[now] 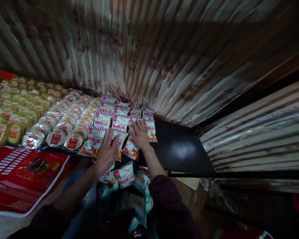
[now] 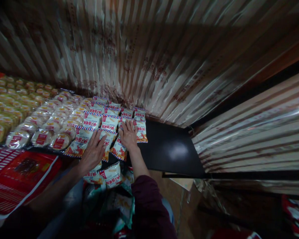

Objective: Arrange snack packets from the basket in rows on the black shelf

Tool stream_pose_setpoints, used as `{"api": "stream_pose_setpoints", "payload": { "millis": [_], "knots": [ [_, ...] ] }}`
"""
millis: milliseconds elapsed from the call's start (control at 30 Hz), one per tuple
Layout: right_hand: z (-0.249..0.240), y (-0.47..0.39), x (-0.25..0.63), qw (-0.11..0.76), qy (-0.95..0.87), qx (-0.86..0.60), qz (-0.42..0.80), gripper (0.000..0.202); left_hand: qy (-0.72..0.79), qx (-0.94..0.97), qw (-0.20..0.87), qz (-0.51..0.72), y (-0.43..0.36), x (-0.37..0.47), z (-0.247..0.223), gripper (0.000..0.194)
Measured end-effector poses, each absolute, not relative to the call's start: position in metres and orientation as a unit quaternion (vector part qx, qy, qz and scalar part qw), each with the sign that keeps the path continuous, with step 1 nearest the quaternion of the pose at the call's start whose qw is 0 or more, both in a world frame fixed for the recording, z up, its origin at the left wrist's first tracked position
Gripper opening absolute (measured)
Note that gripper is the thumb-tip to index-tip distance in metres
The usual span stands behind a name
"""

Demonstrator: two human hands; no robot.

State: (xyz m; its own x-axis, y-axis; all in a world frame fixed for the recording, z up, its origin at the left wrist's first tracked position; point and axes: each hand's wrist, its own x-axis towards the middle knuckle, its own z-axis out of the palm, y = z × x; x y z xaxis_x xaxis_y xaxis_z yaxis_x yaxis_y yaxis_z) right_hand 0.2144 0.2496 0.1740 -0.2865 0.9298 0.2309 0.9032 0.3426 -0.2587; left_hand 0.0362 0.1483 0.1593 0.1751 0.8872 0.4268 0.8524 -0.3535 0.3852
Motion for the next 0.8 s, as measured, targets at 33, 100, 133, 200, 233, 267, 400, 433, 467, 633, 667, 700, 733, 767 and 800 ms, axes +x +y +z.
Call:
{"api": "stream_pose_setpoints", "payload": {
  "millis": [33, 100, 133, 200, 233, 267, 400, 433, 467, 633, 667, 700, 733, 767, 800],
  "knots": [
    [0.173, 0.249, 0.215, 0.184, -0.8, -0.57, 0.035, 0.047, 0.569, 0.766, 0.028, 0.296, 0.146, 0.036, 0.159, 0.043],
    [0.172, 0.248, 0.216, 0.214, -0.792, -0.572, 0.026, 0.048, 0.573, 0.766, 0.024, 0.29, 0.143, 0.035, 0.158, 0.043],
    [0.171, 0.247, 0.217, 0.228, -0.786, -0.575, 0.022, 0.048, 0.575, 0.765, 0.022, 0.29, 0.141, 0.034, 0.156, 0.043],
    [0.168, 0.245, 0.219, 0.247, -0.773, -0.584, 0.02, 0.048, 0.577, 0.76, 0.017, 0.297, 0.138, 0.034, 0.154, 0.043],
    [0.166, 0.244, 0.22, 0.249, -0.77, -0.587, 0.022, 0.048, 0.577, 0.759, 0.014, 0.302, 0.137, 0.034, 0.152, 0.043],
    [0.165, 0.245, 0.221, 0.247, -0.77, -0.587, 0.025, 0.047, 0.577, 0.757, 0.012, 0.305, 0.137, 0.035, 0.151, 0.044],
    [0.168, 0.257, 0.222, 0.213, -0.781, -0.586, 0.028, 0.047, 0.581, 0.753, 0.004, 0.309, 0.135, 0.039, 0.149, 0.046],
    [0.171, 0.262, 0.221, 0.203, -0.781, -0.59, 0.025, 0.048, 0.583, 0.751, 0.003, 0.31, 0.135, 0.041, 0.149, 0.048],
    [0.174, 0.267, 0.219, 0.19, -0.781, -0.595, 0.023, 0.048, 0.583, 0.75, 0.001, 0.312, 0.135, 0.042, 0.148, 0.049],
    [0.185, 0.283, 0.212, 0.111, -0.805, -0.581, 0.045, 0.05, 0.573, 0.756, -0.017, 0.317, 0.139, 0.051, 0.144, 0.048],
    [0.185, 0.283, 0.211, 0.105, -0.808, -0.578, 0.045, 0.05, 0.575, 0.755, -0.021, 0.315, 0.14, 0.052, 0.143, 0.048],
    [0.184, 0.283, 0.211, 0.102, -0.809, -0.577, 0.043, 0.05, 0.577, 0.754, -0.026, 0.314, 0.141, 0.053, 0.141, 0.048],
    [0.182, 0.282, 0.211, 0.103, -0.809, -0.577, 0.04, 0.05, 0.579, 0.752, -0.03, 0.313, 0.141, 0.054, 0.139, 0.049],
    [0.18, 0.28, 0.211, 0.106, -0.809, -0.577, 0.036, 0.049, 0.58, 0.751, -0.033, 0.313, 0.141, 0.055, 0.138, 0.049],
    [0.179, 0.279, 0.211, 0.109, -0.81, -0.576, 0.033, 0.049, 0.582, 0.749, -0.034, 0.313, 0.141, 0.056, 0.136, 0.05]
  ]
}}
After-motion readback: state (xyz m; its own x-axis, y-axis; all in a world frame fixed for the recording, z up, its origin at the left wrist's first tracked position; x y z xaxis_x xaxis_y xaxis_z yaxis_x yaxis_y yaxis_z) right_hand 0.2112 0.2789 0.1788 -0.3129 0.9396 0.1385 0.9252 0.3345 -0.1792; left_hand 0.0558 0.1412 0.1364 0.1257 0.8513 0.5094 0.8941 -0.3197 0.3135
